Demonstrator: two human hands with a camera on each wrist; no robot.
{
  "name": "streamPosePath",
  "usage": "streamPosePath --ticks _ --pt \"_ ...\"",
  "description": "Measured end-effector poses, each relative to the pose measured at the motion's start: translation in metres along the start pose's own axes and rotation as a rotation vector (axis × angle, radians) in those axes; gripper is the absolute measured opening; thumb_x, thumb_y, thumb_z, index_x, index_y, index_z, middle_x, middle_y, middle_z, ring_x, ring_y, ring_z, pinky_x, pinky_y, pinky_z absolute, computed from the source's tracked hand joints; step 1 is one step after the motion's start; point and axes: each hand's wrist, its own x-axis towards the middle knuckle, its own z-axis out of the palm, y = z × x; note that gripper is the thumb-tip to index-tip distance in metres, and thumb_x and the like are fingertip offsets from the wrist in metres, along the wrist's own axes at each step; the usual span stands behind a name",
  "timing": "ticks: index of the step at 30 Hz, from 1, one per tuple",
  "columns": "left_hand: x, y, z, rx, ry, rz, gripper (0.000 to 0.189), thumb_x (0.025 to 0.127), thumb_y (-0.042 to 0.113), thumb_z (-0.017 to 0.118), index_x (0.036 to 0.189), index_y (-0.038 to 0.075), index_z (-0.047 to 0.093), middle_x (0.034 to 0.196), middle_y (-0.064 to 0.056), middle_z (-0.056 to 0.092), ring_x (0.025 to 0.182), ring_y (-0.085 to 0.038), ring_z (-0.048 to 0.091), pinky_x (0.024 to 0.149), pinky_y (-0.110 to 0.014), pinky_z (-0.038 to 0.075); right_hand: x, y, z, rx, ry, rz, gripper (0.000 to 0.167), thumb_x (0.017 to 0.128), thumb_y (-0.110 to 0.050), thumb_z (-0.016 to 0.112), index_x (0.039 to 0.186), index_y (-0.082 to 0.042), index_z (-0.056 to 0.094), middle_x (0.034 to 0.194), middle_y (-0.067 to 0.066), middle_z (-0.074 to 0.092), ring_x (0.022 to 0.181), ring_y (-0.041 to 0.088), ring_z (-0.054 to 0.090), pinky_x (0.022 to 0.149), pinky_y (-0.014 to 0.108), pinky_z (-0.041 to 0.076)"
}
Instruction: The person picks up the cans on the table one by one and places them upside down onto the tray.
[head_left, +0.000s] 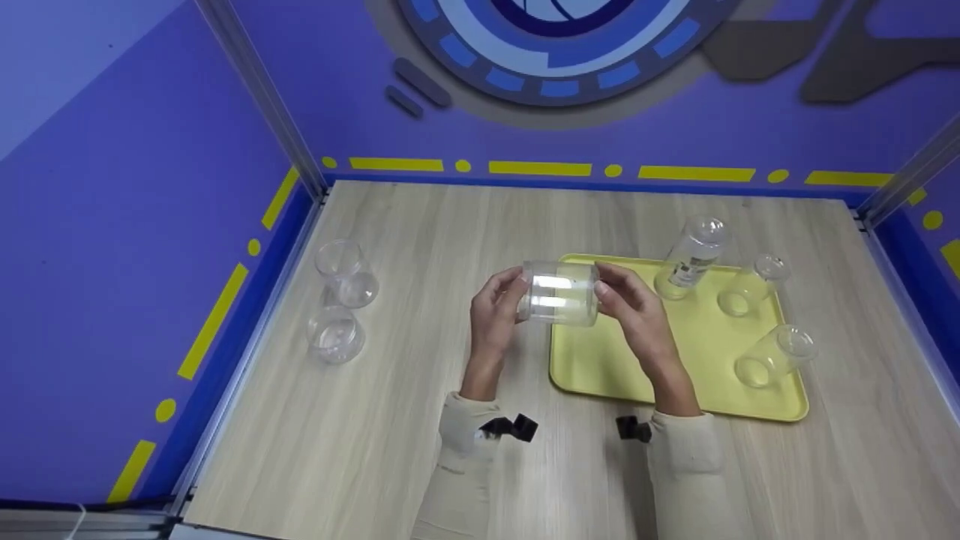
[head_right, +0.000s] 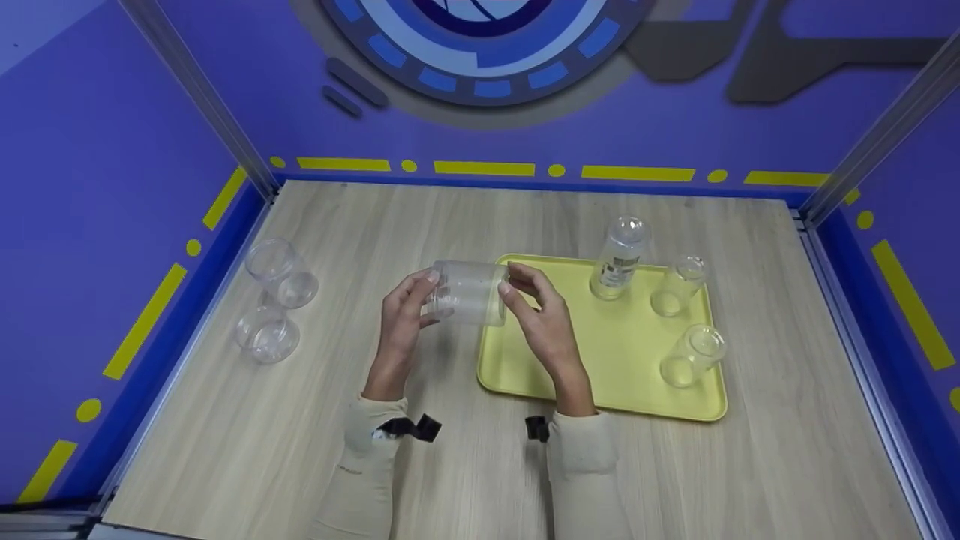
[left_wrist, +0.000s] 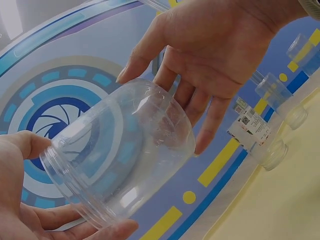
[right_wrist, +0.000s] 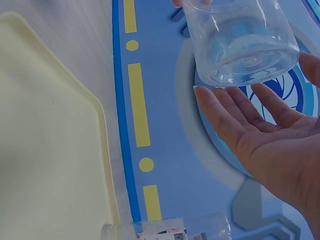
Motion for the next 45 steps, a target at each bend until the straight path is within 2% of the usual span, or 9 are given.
streamPosePath --ticks 9,15,25,31,35,45 --pt "-0.0007 -0.0016 0.0003 0.009 -0.004 -0.001 0.049 0.099 0.042 0.068 0.133 0.006 0.071 0.115 -0.008 0.073 0.099 -0.023 0.071 0.076 -0.035 0.062 -0.0024 0.0040 -0.0005 0.001 -0.030 0.033 0.050 0.107 -0.016 0.061 0.153 0.002 0.050 0.146 0.020 0.055 0.128 0.024 0.057 0.095 0.032 0.056" --pt "-0.0018 -0.0016 0.0006 0.024 -0.013 -0.001 0.051 0.100 0.042 0.067 0.135 0.006 0.070 0.117 -0.007 0.072 0.099 -0.021 0.071 0.076 -0.034 0.061 -0.0018 0.0064 -0.0004 0.043 -0.046 0.058 0.052 0.108 -0.017 0.060 0.155 -0.001 0.047 0.149 0.021 0.052 0.132 0.025 0.054 0.096 0.035 0.056" --pt "-0.0029 -0.0006 0.0002 0.004 -0.025 -0.006 0.051 0.100 0.041 0.067 0.135 0.005 0.069 0.119 -0.008 0.072 0.098 -0.022 0.071 0.077 -0.035 0.061 -0.0036 0.0084 0.0012 0.090 -0.047 0.023 0.052 0.107 -0.015 0.060 0.156 -0.001 0.047 0.151 0.023 0.050 0.133 0.027 0.053 0.096 0.035 0.056" --pt "-0.0040 0.0007 0.0007 0.012 -0.037 -0.002 0.052 0.100 0.042 0.066 0.136 0.005 0.069 0.119 -0.007 0.072 0.102 -0.026 0.071 0.077 -0.034 0.061 -0.0035 0.0094 0.0016 0.133 -0.056 0.020 0.053 0.107 -0.013 0.058 0.157 0.000 0.045 0.152 0.022 0.049 0.136 0.032 0.051 0.098 0.037 0.056" --pt "-0.0032 -0.0003 0.0008 0.001 -0.041 -0.012 0.051 0.100 0.042 0.066 0.135 0.005 0.070 0.116 -0.007 0.073 0.105 -0.032 0.071 0.077 -0.034 0.061 -0.0036 0.0092 0.0014 0.123 -0.052 0.012 0.052 0.107 -0.012 0.059 0.155 0.001 0.046 0.151 0.022 0.051 0.137 0.035 0.050 0.100 0.037 0.055" --pt "-0.0005 -0.0008 -0.0011 -0.010 -0.059 -0.017 0.049 0.101 0.040 0.067 0.133 0.004 0.070 0.116 -0.008 0.073 0.106 -0.035 0.071 0.078 -0.036 0.062 -0.0034 0.0086 0.0001 0.075 -0.028 0.013 0.050 0.106 -0.013 0.061 0.152 0.001 0.050 0.146 0.019 0.056 0.136 0.041 0.050 0.097 0.034 0.054"
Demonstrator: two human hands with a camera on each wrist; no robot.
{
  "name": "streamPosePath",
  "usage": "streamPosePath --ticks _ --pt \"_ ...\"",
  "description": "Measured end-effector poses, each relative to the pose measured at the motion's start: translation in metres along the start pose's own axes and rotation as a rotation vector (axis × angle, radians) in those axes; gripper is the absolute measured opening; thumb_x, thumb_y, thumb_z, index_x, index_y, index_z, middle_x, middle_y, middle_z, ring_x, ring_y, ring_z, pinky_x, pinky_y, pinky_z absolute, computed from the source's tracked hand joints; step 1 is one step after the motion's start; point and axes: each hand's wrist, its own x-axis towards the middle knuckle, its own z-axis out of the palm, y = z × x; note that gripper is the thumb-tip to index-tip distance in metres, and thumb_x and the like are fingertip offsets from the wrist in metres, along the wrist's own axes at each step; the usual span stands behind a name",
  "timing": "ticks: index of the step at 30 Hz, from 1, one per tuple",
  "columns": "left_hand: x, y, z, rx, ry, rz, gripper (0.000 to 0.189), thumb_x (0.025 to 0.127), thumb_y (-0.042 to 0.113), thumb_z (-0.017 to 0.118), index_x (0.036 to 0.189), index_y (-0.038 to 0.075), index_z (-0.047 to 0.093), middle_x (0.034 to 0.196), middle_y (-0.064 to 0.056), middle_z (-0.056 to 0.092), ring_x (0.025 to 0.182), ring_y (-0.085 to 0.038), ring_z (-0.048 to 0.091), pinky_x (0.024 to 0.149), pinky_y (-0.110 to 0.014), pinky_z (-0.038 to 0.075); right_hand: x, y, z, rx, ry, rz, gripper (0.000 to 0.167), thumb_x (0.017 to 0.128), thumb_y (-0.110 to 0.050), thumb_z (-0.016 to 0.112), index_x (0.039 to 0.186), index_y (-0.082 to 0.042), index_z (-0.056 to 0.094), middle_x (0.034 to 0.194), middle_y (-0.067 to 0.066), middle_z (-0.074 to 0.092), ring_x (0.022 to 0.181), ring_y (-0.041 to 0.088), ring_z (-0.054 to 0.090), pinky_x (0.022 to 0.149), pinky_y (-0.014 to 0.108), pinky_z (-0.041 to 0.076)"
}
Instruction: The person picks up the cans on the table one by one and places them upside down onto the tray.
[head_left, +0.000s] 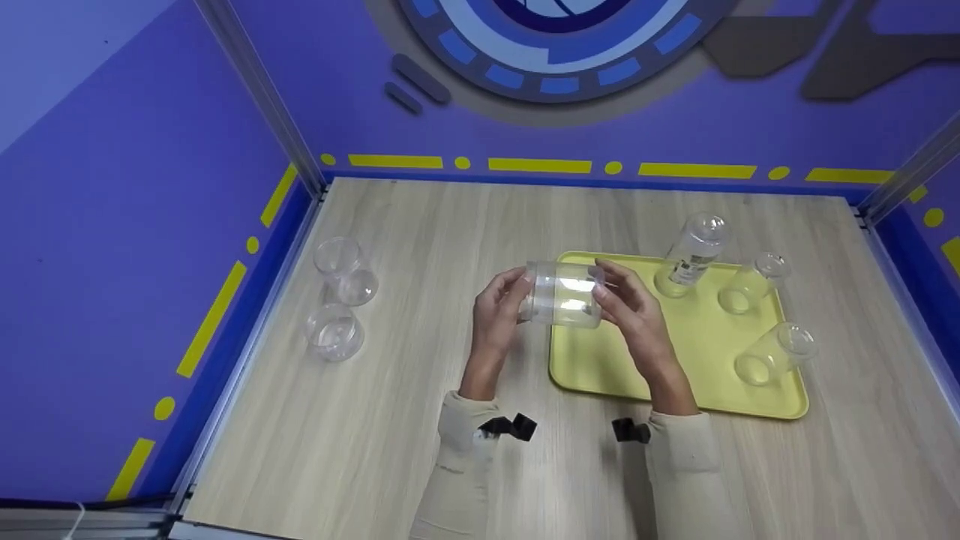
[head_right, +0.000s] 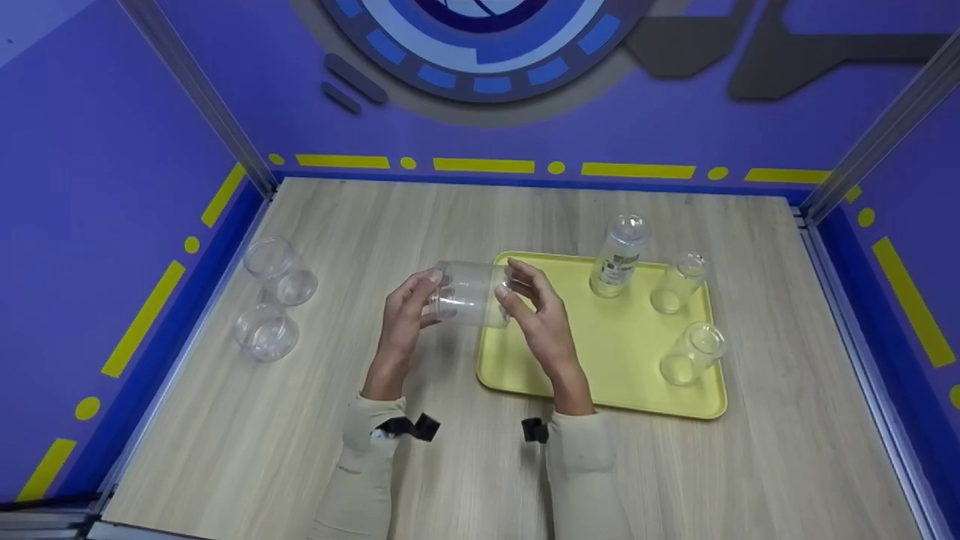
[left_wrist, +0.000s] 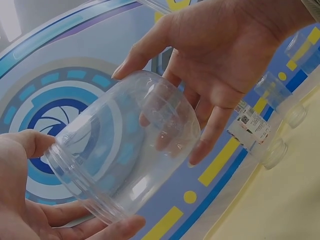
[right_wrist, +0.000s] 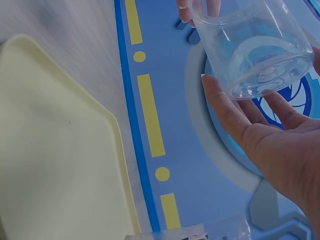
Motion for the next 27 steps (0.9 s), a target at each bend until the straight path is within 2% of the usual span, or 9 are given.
streamPosePath --ticks 4,9,11,14,18,22,27 --pt "0.0000 0.0005 -0.0013 0.008 -0.009 -0.003 0.048 0.101 0.039 0.067 0.133 0.004 0.070 0.116 -0.008 0.073 0.107 -0.036 0.070 0.083 -0.043 0.061 0.0000 0.0000 -0.0006 -0.009 0.000 -0.004 0.050 0.106 -0.014 0.062 0.153 0.000 0.051 0.147 0.019 0.056 0.135 0.037 0.051 0.096 0.033 0.054" --pt "0.0007 0.0018 -0.0024 0.006 -0.020 0.005 0.048 0.101 0.038 0.066 0.132 0.001 0.070 0.118 -0.010 0.072 0.108 -0.037 0.070 0.087 -0.051 0.060 -0.0013 -0.0009 -0.0007 -0.012 -0.007 -0.010 0.051 0.106 -0.015 0.062 0.154 0.000 0.050 0.147 0.019 0.054 0.136 0.037 0.050 0.096 0.032 0.053" --pt "0.0002 0.0020 -0.0029 0.007 -0.022 0.008 0.048 0.101 0.038 0.066 0.133 0.002 0.070 0.119 -0.010 0.072 0.110 -0.038 0.069 0.088 -0.051 0.060 -0.0016 -0.0011 -0.0007 -0.013 -0.011 -0.012 0.052 0.106 -0.015 0.062 0.154 0.000 0.050 0.148 0.020 0.054 0.138 0.041 0.048 0.096 0.032 0.054" --pt "-0.0008 0.0023 -0.0032 0.013 -0.015 0.014 0.048 0.101 0.039 0.067 0.133 0.003 0.070 0.119 -0.008 0.073 0.113 -0.041 0.069 0.090 -0.055 0.059 -0.0020 -0.0009 -0.0013 -0.023 -0.012 -0.010 0.052 0.106 -0.015 0.062 0.155 -0.001 0.049 0.148 0.020 0.054 0.137 0.039 0.050 0.096 0.032 0.054" --pt "-0.0017 0.0020 -0.0034 0.034 -0.002 0.020 0.047 0.100 0.040 0.068 0.132 0.005 0.071 0.118 -0.007 0.074 0.110 -0.034 0.070 0.088 -0.050 0.060 -0.0029 -0.0008 -0.0013 -0.040 -0.005 -0.007 0.052 0.106 -0.016 0.062 0.155 -0.001 0.050 0.147 0.018 0.055 0.136 0.033 0.052 0.097 0.032 0.054" --pt "-0.0019 0.0007 -0.0042 0.047 -0.006 0.022 0.047 0.100 0.040 0.068 0.132 0.006 0.071 0.119 -0.005 0.074 0.108 -0.023 0.070 0.084 -0.041 0.060 -0.0034 -0.0006 -0.0011 -0.045 0.009 -0.006 0.051 0.106 -0.015 0.063 0.153 -0.001 0.051 0.146 0.018 0.056 0.136 0.036 0.052 0.096 0.033 0.054" --pt "-0.0015 -0.0012 -0.0054 0.039 -0.023 0.037 0.047 0.101 0.039 0.068 0.133 0.005 0.070 0.120 -0.006 0.074 0.109 -0.026 0.071 0.086 -0.041 0.061 -0.0020 -0.0004 -0.0020 -0.035 0.020 0.009 0.050 0.106 -0.015 0.063 0.152 -0.001 0.052 0.146 0.019 0.057 0.135 0.036 0.053 0.096 0.033 0.054"
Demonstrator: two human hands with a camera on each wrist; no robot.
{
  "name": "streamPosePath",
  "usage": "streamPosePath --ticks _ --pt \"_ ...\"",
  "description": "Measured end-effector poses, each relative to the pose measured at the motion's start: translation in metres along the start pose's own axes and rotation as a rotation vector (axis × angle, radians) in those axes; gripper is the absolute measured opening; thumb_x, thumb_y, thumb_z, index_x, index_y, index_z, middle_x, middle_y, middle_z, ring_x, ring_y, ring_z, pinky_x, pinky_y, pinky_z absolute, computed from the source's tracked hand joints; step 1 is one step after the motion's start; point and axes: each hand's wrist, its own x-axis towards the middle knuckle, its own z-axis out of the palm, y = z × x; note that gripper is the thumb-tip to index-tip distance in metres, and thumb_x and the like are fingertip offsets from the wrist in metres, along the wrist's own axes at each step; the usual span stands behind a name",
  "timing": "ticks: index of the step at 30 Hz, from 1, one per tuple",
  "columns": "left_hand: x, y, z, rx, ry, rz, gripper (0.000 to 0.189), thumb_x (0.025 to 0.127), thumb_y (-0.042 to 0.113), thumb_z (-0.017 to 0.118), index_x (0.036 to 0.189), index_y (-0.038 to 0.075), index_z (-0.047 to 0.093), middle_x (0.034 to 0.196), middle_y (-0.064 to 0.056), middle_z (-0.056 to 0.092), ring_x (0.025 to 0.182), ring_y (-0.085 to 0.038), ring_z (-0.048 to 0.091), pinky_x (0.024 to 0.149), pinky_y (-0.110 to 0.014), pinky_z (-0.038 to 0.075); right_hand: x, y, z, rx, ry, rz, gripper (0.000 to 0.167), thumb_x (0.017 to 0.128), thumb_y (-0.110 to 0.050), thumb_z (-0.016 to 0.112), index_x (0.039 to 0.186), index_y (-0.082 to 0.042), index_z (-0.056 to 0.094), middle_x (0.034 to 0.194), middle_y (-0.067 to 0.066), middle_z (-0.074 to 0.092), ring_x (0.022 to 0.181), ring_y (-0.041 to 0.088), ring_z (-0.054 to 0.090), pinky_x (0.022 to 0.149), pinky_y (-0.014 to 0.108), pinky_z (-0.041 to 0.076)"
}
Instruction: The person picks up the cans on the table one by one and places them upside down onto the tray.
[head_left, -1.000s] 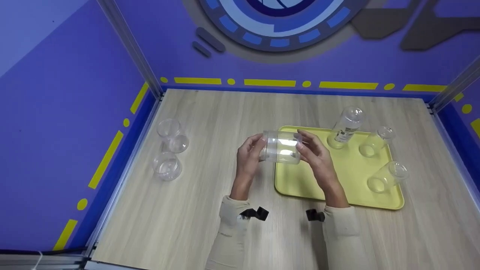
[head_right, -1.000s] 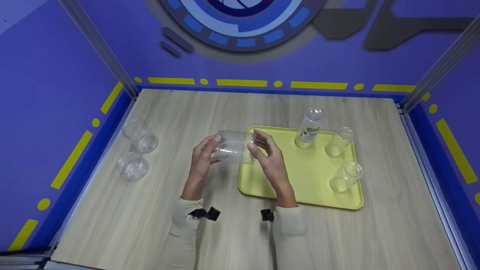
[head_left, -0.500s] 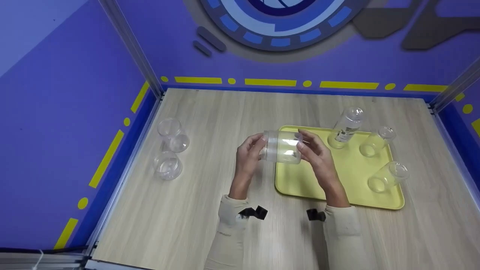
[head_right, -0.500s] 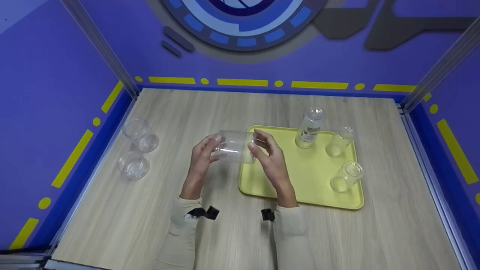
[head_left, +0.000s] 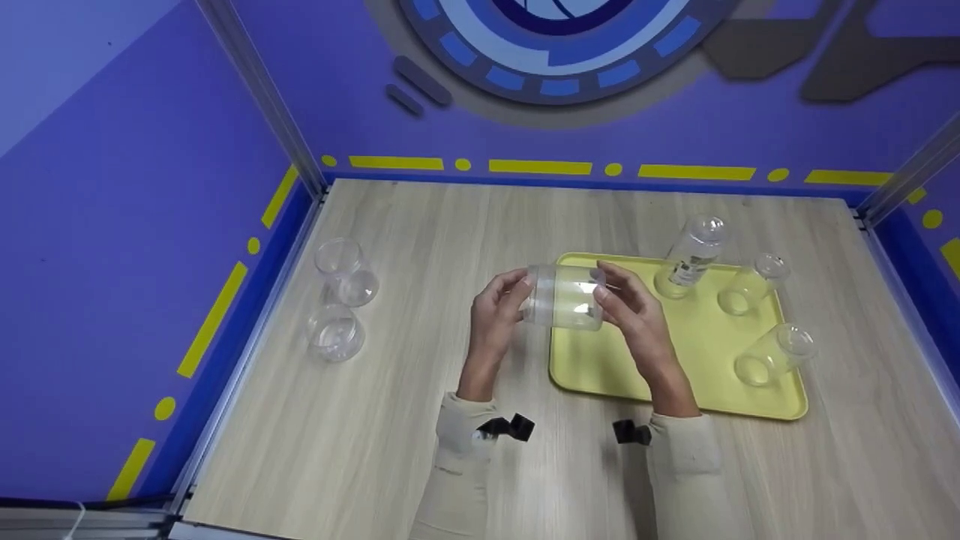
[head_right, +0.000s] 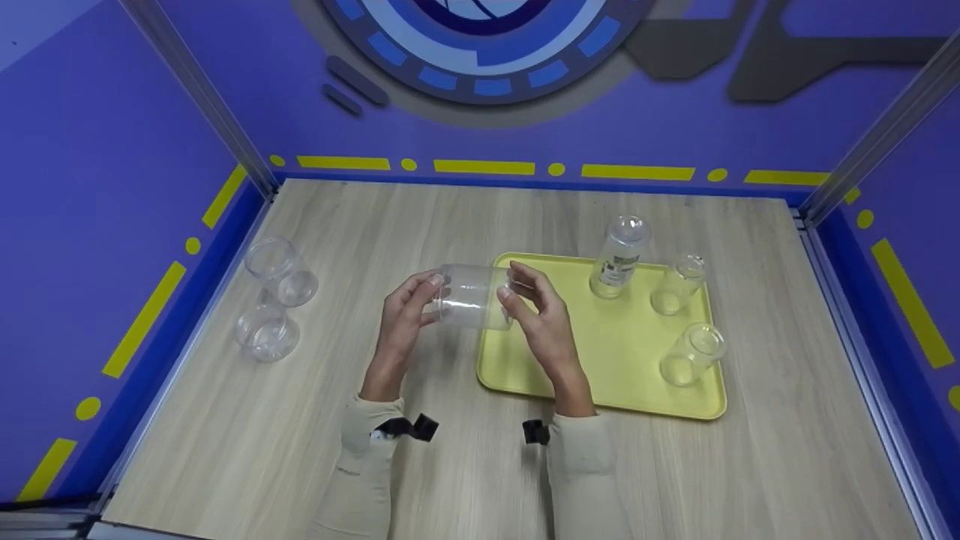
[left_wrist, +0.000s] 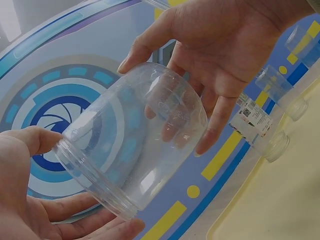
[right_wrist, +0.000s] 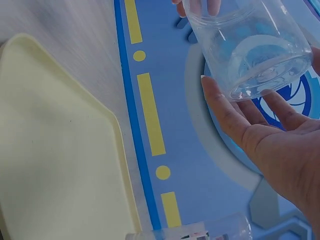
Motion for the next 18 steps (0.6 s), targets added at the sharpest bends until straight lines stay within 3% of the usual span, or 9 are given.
streamPosePath --ticks 6,18 --pt "0.000 0.000 -0.002 0.012 0.026 0.002 0.043 0.103 0.034 0.066 0.133 0.003 0.070 0.124 -0.011 0.071 0.115 -0.024 0.069 0.087 -0.039 0.062 0.000 -0.001 -0.004 -0.012 0.031 0.016 0.050 0.106 -0.017 0.063 0.152 -0.001 0.052 0.146 0.018 0.057 0.129 0.023 0.057 0.096 0.032 0.054" --pt "0.003 0.000 -0.010 0.062 0.058 0.008 0.042 0.103 0.033 0.066 0.132 0.003 0.070 0.124 -0.014 0.071 0.113 -0.021 0.070 0.089 -0.038 0.061 0.001 -0.002 -0.012 0.023 0.068 0.013 0.049 0.106 -0.012 0.061 0.152 0.003 0.051 0.147 0.020 0.056 0.130 0.029 0.055 0.094 0.031 0.055"
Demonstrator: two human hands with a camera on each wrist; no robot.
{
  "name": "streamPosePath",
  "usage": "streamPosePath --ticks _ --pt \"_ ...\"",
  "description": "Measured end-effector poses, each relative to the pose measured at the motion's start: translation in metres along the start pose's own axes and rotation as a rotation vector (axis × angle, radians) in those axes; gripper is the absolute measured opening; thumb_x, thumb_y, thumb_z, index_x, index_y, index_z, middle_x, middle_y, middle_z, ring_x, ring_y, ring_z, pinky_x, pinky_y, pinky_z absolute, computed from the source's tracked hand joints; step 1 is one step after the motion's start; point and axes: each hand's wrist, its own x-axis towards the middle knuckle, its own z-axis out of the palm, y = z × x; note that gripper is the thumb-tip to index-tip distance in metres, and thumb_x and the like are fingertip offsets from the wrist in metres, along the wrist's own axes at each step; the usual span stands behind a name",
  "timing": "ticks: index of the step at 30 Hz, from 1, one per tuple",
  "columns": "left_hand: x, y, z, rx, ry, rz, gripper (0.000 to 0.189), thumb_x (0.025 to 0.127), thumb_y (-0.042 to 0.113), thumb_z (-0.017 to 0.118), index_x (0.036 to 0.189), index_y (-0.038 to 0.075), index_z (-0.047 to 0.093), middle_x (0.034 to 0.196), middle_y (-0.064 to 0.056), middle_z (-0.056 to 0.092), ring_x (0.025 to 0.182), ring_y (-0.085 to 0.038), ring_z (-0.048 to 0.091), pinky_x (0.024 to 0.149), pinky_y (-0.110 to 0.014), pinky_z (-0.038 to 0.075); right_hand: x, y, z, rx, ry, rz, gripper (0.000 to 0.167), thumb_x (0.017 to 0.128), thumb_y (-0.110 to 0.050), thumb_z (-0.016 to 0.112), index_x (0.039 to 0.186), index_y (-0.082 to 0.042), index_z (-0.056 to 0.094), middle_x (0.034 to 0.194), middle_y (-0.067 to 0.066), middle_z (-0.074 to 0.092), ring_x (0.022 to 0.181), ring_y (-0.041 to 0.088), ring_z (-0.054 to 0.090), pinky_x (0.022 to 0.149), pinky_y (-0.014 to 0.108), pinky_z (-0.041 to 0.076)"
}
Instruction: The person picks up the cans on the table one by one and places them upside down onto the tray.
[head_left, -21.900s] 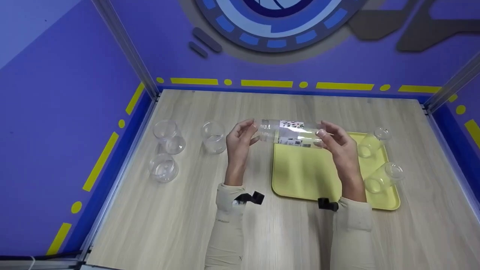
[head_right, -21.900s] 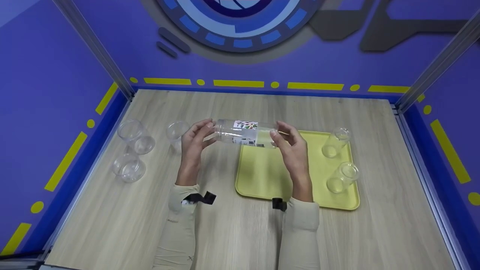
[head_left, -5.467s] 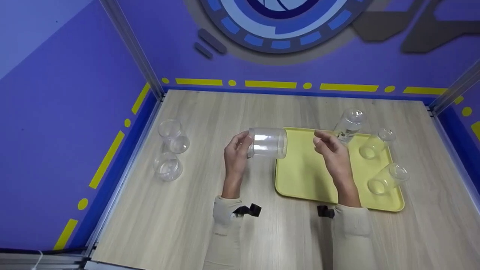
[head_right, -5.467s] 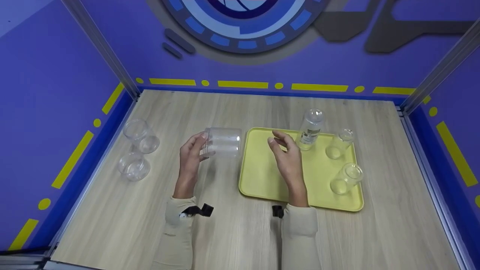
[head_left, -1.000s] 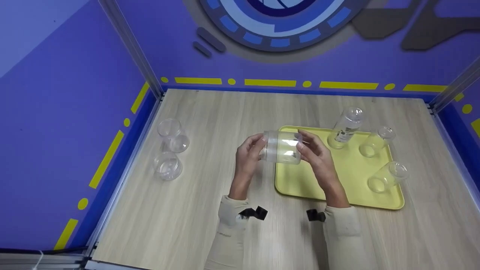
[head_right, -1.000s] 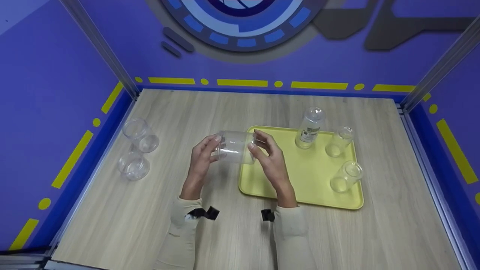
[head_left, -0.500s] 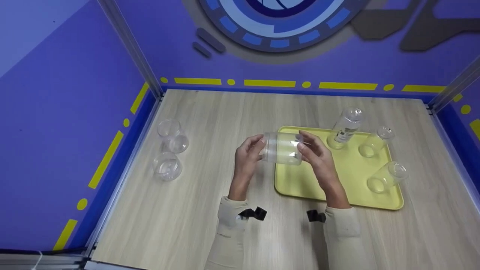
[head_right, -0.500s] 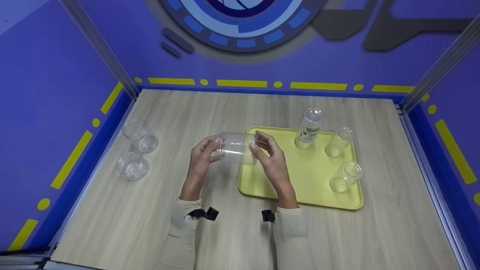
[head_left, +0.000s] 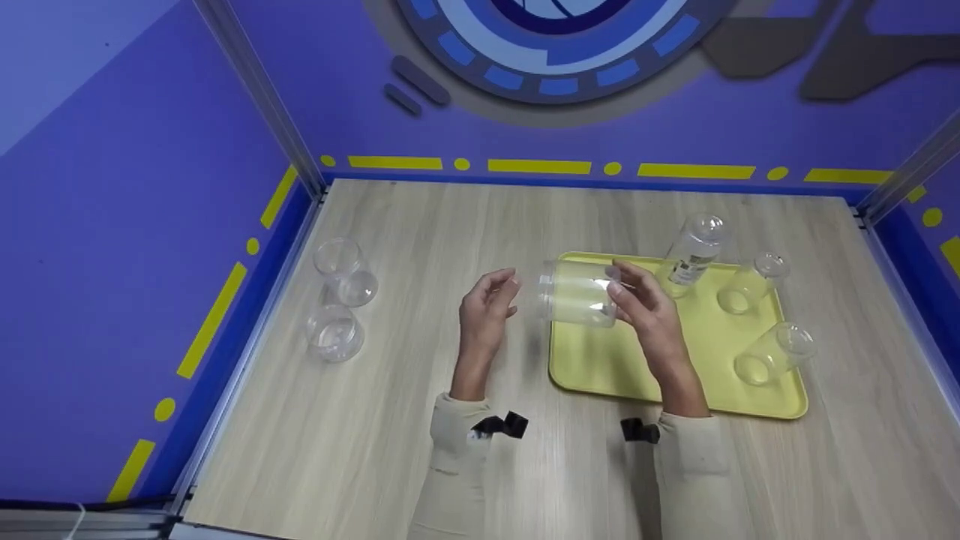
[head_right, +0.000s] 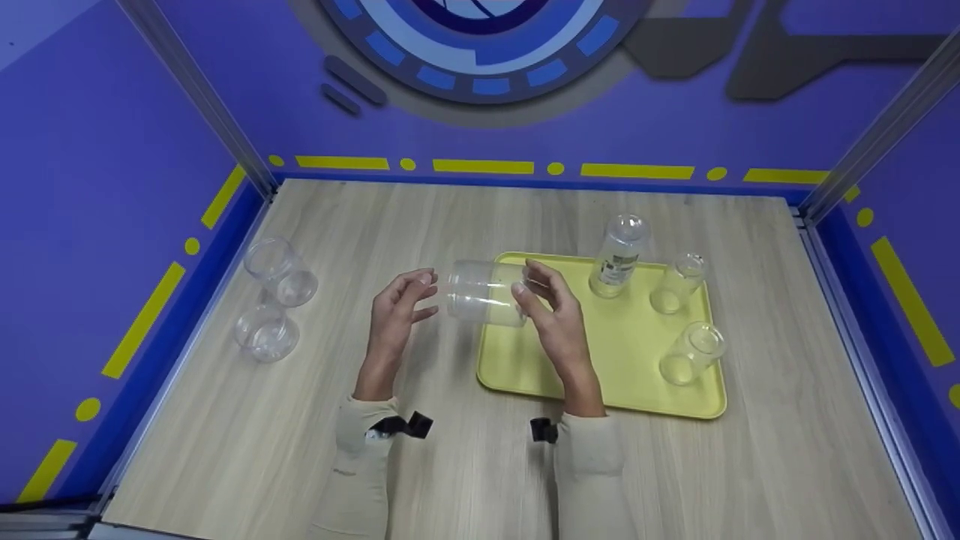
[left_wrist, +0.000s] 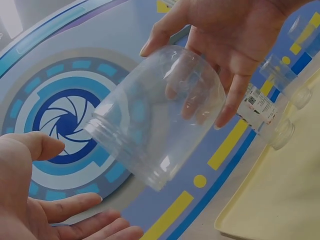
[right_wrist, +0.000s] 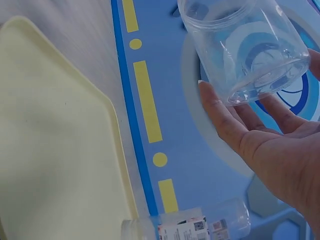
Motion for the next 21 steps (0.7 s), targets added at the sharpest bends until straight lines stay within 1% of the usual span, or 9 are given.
streamPosePath --ticks 7,10,15,21 --pt "0.002 -0.001 -0.007 0.045 0.040 0.018 0.041 0.103 0.033 0.067 0.131 0.004 0.071 0.123 -0.012 0.072 0.110 -0.021 0.070 0.088 -0.038 0.060 -0.001 -0.001 -0.007 -0.012 0.011 0.008 0.051 0.107 -0.016 0.062 0.153 0.002 0.050 0.147 0.019 0.055 0.132 0.030 0.054 0.094 0.029 0.055" --pt "0.002 -0.001 -0.010 0.072 0.052 0.029 0.041 0.102 0.036 0.067 0.130 0.006 0.071 0.124 -0.012 0.071 0.109 -0.020 0.070 0.089 -0.038 0.060 -0.001 -0.002 -0.010 -0.031 0.015 0.015 0.052 0.107 -0.019 0.062 0.153 0.001 0.049 0.148 0.017 0.054 0.131 0.027 0.055 0.094 0.029 0.055" --pt "0.002 0.001 -0.019 0.108 0.069 0.044 0.042 0.102 0.038 0.067 0.131 0.008 0.071 0.125 -0.007 0.070 0.113 -0.021 0.067 0.093 -0.041 0.057 -0.002 -0.003 -0.013 -0.053 0.025 0.022 0.053 0.108 -0.021 0.063 0.154 0.001 0.049 0.149 0.016 0.054 0.129 0.022 0.055 0.093 0.028 0.055" --pt "0.003 0.003 -0.028 0.133 0.080 0.055 0.040 0.103 0.033 0.067 0.134 0.008 0.070 0.130 -0.008 0.067 0.119 -0.023 0.063 0.098 -0.046 0.053 -0.002 -0.005 -0.018 -0.076 0.036 0.036 0.052 0.107 -0.021 0.063 0.153 0.000 0.050 0.150 0.017 0.054 0.130 0.021 0.054 0.094 0.027 0.053"
